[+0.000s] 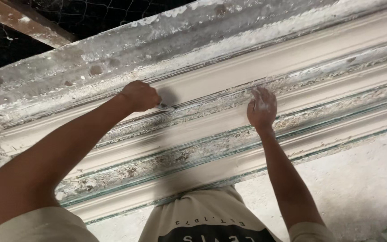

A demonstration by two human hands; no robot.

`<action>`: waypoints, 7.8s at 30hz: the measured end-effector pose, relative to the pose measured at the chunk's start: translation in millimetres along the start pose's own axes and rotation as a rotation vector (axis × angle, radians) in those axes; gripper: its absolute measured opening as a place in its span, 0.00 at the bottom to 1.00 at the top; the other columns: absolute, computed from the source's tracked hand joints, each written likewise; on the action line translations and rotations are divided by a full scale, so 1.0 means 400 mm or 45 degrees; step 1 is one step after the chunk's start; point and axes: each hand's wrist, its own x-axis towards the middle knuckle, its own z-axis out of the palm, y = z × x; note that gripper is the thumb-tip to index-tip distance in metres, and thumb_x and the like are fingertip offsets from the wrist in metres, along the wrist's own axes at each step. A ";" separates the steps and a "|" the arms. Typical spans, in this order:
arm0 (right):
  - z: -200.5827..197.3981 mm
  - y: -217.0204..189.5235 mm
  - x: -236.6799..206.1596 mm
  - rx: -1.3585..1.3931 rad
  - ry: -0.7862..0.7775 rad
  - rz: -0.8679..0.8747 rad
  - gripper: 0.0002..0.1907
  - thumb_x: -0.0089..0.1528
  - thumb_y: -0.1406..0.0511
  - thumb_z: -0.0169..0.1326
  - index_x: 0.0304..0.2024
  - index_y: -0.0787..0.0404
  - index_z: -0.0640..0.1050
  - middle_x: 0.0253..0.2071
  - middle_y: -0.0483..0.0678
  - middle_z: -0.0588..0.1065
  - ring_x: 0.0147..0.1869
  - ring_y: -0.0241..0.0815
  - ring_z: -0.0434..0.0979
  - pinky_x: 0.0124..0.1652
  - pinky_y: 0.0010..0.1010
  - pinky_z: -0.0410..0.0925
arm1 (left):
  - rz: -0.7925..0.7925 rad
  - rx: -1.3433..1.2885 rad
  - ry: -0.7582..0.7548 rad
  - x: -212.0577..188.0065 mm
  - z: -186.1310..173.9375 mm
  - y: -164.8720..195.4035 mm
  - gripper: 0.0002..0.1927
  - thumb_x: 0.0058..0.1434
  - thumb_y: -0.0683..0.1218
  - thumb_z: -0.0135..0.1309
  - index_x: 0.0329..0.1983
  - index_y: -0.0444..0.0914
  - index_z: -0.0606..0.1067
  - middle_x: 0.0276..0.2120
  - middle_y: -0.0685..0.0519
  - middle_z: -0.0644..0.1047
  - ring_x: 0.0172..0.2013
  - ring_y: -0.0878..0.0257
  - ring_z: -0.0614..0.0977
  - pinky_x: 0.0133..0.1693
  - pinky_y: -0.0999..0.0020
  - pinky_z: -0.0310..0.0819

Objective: The person cleans long decorative plaster crown-molding strips laid on a workbench. They first twist small wire floral accents attached to the molding, then run a small scraping tool along the molded grooves to remove excess plaster, and finally sweep dust off the strips with a green brush.

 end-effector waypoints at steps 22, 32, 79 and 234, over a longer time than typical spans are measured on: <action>-0.011 -0.006 0.012 -0.005 -0.036 0.031 0.18 0.62 0.69 0.52 0.55 0.65 0.78 0.62 0.58 0.73 0.68 0.59 0.70 0.70 0.53 0.60 | 0.089 -0.486 0.957 0.435 -0.266 0.375 0.07 0.66 0.45 0.49 0.41 0.41 0.78 0.35 0.48 0.83 0.36 0.51 0.86 0.35 0.53 0.82; -0.025 -0.019 0.025 0.036 -0.038 0.039 0.18 0.62 0.71 0.51 0.54 0.61 0.78 0.62 0.55 0.75 0.68 0.55 0.73 0.69 0.51 0.60 | -0.408 -1.006 0.231 -0.167 0.265 0.029 0.20 0.71 0.59 0.40 0.65 0.58 0.70 0.34 0.55 0.82 0.27 0.61 0.83 0.36 0.56 0.79; -0.198 0.745 0.175 -0.102 0.027 0.020 0.17 0.67 0.67 0.53 0.58 0.62 0.74 0.61 0.55 0.73 0.70 0.62 0.67 0.67 0.56 0.59 | -0.169 -0.155 0.329 0.141 -0.260 0.354 0.30 0.72 0.46 0.43 0.76 0.53 0.52 0.71 0.46 0.63 0.21 0.68 0.80 0.17 0.75 0.78; -0.307 1.028 0.259 0.014 -0.019 0.076 0.19 0.62 0.67 0.53 0.55 0.62 0.77 0.58 0.54 0.75 0.65 0.57 0.71 0.65 0.53 0.60 | -0.047 -0.295 0.381 0.610 -0.674 0.538 0.22 0.74 0.48 0.43 0.71 0.47 0.62 0.60 0.51 0.73 0.25 0.58 0.82 0.22 0.64 0.80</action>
